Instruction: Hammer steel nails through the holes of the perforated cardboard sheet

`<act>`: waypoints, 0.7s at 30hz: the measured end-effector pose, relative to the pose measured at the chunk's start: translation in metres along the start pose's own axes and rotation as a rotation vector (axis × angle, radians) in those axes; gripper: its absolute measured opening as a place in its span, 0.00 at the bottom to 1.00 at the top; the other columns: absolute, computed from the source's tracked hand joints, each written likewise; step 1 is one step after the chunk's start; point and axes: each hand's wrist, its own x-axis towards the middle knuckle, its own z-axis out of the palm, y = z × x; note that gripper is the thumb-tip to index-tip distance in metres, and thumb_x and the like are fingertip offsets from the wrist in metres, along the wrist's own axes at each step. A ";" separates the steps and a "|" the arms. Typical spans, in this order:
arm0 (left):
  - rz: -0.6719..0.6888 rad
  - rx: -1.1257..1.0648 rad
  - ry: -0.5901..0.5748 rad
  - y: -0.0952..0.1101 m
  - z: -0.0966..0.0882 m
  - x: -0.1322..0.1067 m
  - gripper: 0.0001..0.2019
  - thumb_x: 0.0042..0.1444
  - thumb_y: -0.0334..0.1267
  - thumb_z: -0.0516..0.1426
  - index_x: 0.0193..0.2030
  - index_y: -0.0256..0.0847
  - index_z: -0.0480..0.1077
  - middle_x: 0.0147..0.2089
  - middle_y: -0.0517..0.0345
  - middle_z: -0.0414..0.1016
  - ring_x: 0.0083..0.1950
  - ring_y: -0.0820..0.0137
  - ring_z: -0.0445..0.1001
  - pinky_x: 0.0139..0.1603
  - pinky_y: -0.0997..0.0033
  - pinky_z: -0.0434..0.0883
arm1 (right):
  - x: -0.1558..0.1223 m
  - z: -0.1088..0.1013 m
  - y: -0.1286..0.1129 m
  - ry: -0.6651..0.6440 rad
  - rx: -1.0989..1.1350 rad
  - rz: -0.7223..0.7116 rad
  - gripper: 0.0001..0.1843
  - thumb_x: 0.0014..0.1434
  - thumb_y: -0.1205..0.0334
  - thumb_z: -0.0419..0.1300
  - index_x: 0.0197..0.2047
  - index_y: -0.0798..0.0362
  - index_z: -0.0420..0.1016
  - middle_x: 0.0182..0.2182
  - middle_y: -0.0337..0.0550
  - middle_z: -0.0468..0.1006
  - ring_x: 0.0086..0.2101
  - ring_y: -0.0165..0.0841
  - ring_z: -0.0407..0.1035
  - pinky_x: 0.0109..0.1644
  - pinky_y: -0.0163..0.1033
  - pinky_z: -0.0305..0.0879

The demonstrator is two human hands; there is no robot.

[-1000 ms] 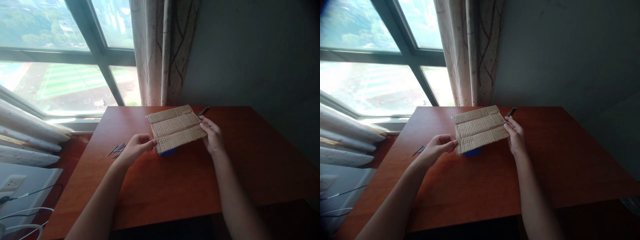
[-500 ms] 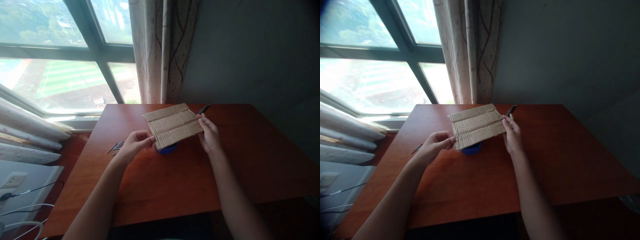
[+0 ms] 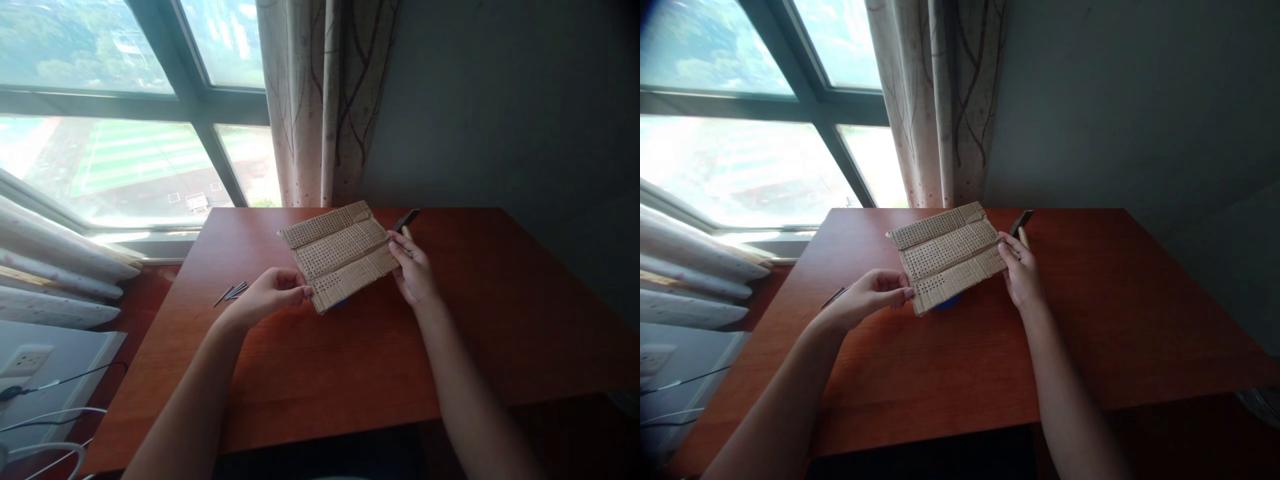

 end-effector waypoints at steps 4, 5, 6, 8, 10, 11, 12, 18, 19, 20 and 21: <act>0.010 0.014 -0.004 -0.002 0.000 0.001 0.16 0.50 0.47 0.67 0.26 0.36 0.72 0.25 0.60 0.71 0.29 0.74 0.66 0.30 0.75 0.62 | 0.002 -0.002 0.002 0.002 -0.030 -0.001 0.21 0.54 0.52 0.69 0.51 0.45 0.79 0.54 0.47 0.79 0.54 0.45 0.73 0.57 0.53 0.72; 0.019 0.018 -0.002 -0.001 0.000 0.001 0.16 0.50 0.48 0.66 0.27 0.36 0.72 0.25 0.60 0.70 0.29 0.73 0.66 0.30 0.75 0.62 | 0.002 -0.002 0.002 0.006 -0.033 -0.002 0.21 0.54 0.51 0.69 0.51 0.45 0.78 0.54 0.47 0.79 0.54 0.45 0.73 0.57 0.53 0.73; 0.029 0.020 0.004 -0.001 0.000 0.001 0.16 0.51 0.48 0.66 0.27 0.36 0.72 0.25 0.60 0.70 0.29 0.74 0.66 0.30 0.75 0.62 | 0.002 -0.002 0.002 0.008 -0.032 -0.002 0.21 0.54 0.51 0.69 0.51 0.45 0.78 0.54 0.47 0.79 0.55 0.45 0.73 0.56 0.53 0.73; 0.043 0.021 0.026 -0.001 0.000 0.001 0.17 0.52 0.49 0.65 0.26 0.36 0.72 0.25 0.60 0.70 0.28 0.74 0.65 0.30 0.75 0.61 | 0.002 -0.002 0.003 0.012 -0.028 -0.006 0.21 0.55 0.51 0.68 0.51 0.45 0.78 0.55 0.47 0.78 0.55 0.45 0.73 0.55 0.53 0.74; 0.049 0.025 0.047 0.000 0.001 0.001 0.18 0.52 0.50 0.65 0.26 0.37 0.71 0.24 0.60 0.69 0.28 0.74 0.65 0.30 0.75 0.61 | 0.003 -0.002 0.004 0.014 -0.044 -0.013 0.21 0.56 0.51 0.67 0.52 0.45 0.77 0.55 0.47 0.78 0.55 0.45 0.73 0.55 0.52 0.74; 0.049 0.027 0.054 0.000 0.002 0.001 0.18 0.52 0.51 0.65 0.26 0.37 0.71 0.24 0.60 0.69 0.28 0.74 0.65 0.30 0.74 0.61 | 0.003 -0.001 0.004 0.017 -0.059 -0.018 0.21 0.56 0.50 0.67 0.52 0.45 0.77 0.55 0.48 0.78 0.55 0.45 0.73 0.55 0.52 0.74; 0.044 0.030 0.056 -0.001 0.002 0.001 0.18 0.52 0.51 0.65 0.26 0.37 0.71 0.24 0.60 0.69 0.28 0.73 0.66 0.30 0.74 0.61 | 0.003 -0.001 0.005 0.021 -0.072 -0.023 0.21 0.56 0.50 0.67 0.52 0.46 0.77 0.55 0.48 0.78 0.54 0.45 0.73 0.55 0.52 0.74; 0.010 0.021 0.073 -0.002 0.005 0.004 0.17 0.49 0.49 0.66 0.26 0.37 0.70 0.24 0.61 0.69 0.28 0.74 0.66 0.30 0.75 0.61 | 0.004 0.001 0.006 0.061 -0.061 -0.027 0.22 0.53 0.50 0.69 0.50 0.46 0.77 0.50 0.47 0.80 0.52 0.44 0.74 0.57 0.53 0.71; 0.010 0.017 0.078 -0.001 0.005 0.004 0.17 0.49 0.49 0.66 0.25 0.37 0.70 0.24 0.61 0.69 0.28 0.74 0.66 0.30 0.75 0.61 | 0.004 0.001 0.006 0.065 -0.059 -0.027 0.22 0.52 0.50 0.69 0.49 0.46 0.77 0.49 0.47 0.81 0.52 0.44 0.74 0.58 0.53 0.70; 0.012 0.016 0.083 -0.001 0.006 0.004 0.17 0.49 0.48 0.66 0.25 0.37 0.70 0.24 0.61 0.69 0.28 0.74 0.66 0.30 0.75 0.61 | 0.005 0.001 0.006 0.069 -0.063 -0.029 0.21 0.52 0.50 0.69 0.49 0.46 0.77 0.48 0.48 0.81 0.52 0.44 0.74 0.58 0.53 0.70; 0.016 0.016 0.089 -0.001 0.007 0.004 0.17 0.49 0.48 0.66 0.25 0.37 0.70 0.24 0.61 0.69 0.28 0.74 0.65 0.30 0.75 0.61 | 0.005 0.001 0.006 0.072 -0.073 -0.032 0.21 0.53 0.50 0.69 0.48 0.47 0.77 0.48 0.48 0.81 0.52 0.44 0.74 0.58 0.53 0.69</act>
